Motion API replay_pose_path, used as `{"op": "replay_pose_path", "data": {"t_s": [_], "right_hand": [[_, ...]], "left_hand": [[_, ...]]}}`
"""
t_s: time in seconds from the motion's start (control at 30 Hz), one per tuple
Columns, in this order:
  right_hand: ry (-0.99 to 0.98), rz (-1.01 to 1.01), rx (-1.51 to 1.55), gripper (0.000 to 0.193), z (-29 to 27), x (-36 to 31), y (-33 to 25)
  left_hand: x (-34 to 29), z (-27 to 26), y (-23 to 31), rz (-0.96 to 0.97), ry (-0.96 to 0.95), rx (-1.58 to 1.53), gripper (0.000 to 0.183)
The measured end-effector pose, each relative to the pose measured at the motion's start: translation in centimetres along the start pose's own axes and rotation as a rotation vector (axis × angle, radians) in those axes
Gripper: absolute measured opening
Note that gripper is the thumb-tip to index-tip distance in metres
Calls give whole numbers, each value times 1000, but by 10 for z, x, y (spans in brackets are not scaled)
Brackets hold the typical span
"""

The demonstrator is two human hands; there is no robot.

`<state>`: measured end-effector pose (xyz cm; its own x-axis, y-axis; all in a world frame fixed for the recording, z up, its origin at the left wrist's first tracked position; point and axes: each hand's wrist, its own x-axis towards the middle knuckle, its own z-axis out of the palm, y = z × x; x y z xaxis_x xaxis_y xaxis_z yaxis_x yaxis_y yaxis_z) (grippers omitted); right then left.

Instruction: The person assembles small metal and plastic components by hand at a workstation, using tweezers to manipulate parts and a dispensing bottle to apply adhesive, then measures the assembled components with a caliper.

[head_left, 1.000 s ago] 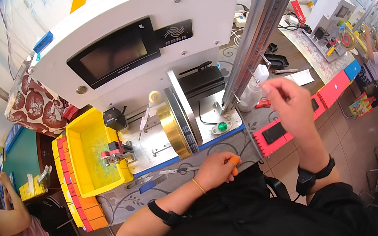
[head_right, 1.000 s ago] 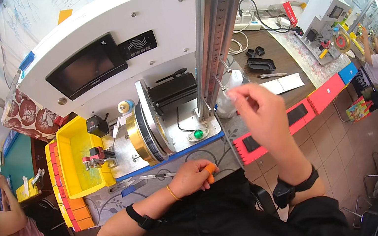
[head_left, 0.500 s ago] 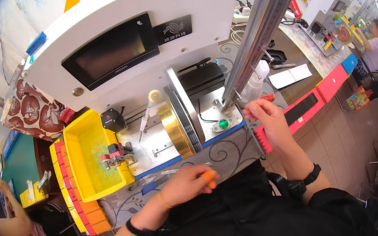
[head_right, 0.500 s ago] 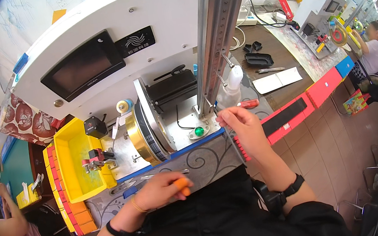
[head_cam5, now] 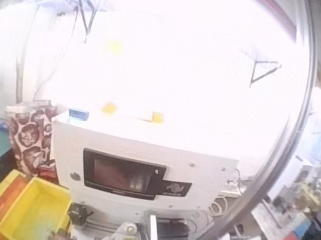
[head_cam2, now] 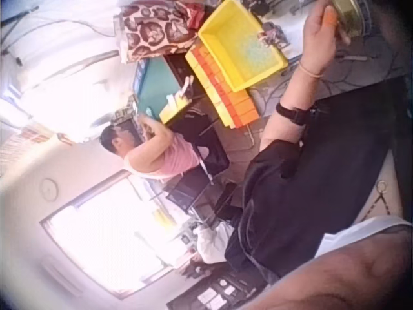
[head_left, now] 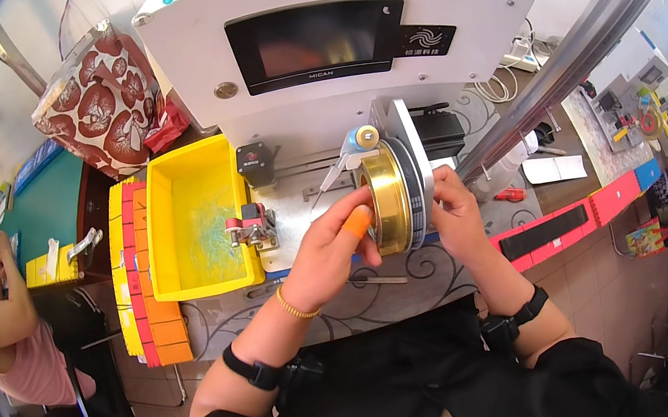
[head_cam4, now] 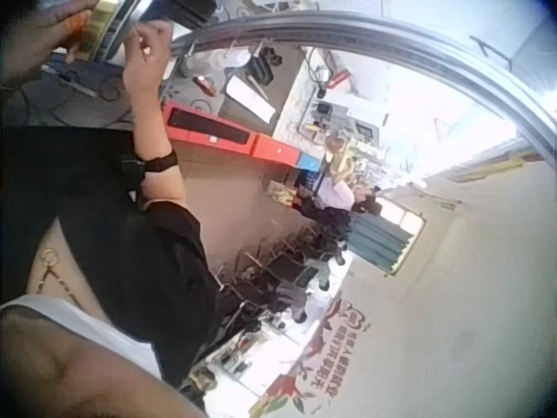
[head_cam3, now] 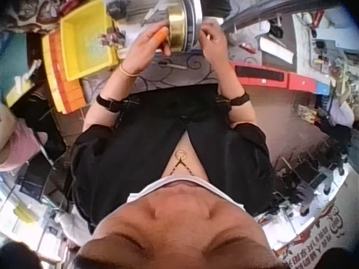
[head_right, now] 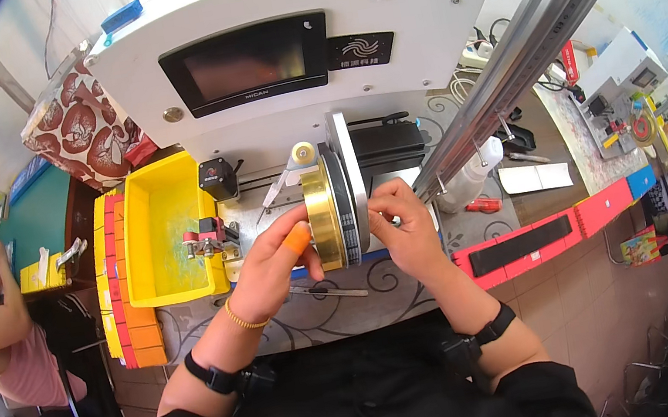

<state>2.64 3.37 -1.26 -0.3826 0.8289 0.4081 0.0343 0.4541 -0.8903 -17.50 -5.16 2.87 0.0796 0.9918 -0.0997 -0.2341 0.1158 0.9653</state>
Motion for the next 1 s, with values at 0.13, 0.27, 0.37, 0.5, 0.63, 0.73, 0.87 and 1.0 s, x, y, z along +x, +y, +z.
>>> {"op": "replay_pose_path", "data": {"t_s": [0.13, 0.27, 0.37, 0.5, 0.63, 0.73, 0.87, 1.0], "right_hand": [[-29, 12, 58, 11, 6, 16, -5], [-77, 11, 129, 12, 18, 26, -8], [-68, 116, 253, 14, 19, 28, -15], [-118, 284, 206, 17, 0, 15, -28], [-61, 365, 23, 20, -40, -33, -35], [-182, 48, -228, 19, -40, -42, -64], [-452, -320, -191, 26, 24, -12, -125], [-440, -282, -532, 29, 72, 5, -126]], "left_hand": [[19, 0, 7, -87, -84, 57, 32], [23, 3, 10, -126, -50, 53, 28], [21, 14, 4, -119, 53, 50, 25], [7, 16, 3, -14, 259, 217, 15], [-26, 3, 6, 326, 362, 565, 12], [-43, -9, 7, 341, 388, 546, 12], [-52, -22, 10, 323, 464, 504, 11], [-62, -35, 7, 354, 508, 539, 12]]}}
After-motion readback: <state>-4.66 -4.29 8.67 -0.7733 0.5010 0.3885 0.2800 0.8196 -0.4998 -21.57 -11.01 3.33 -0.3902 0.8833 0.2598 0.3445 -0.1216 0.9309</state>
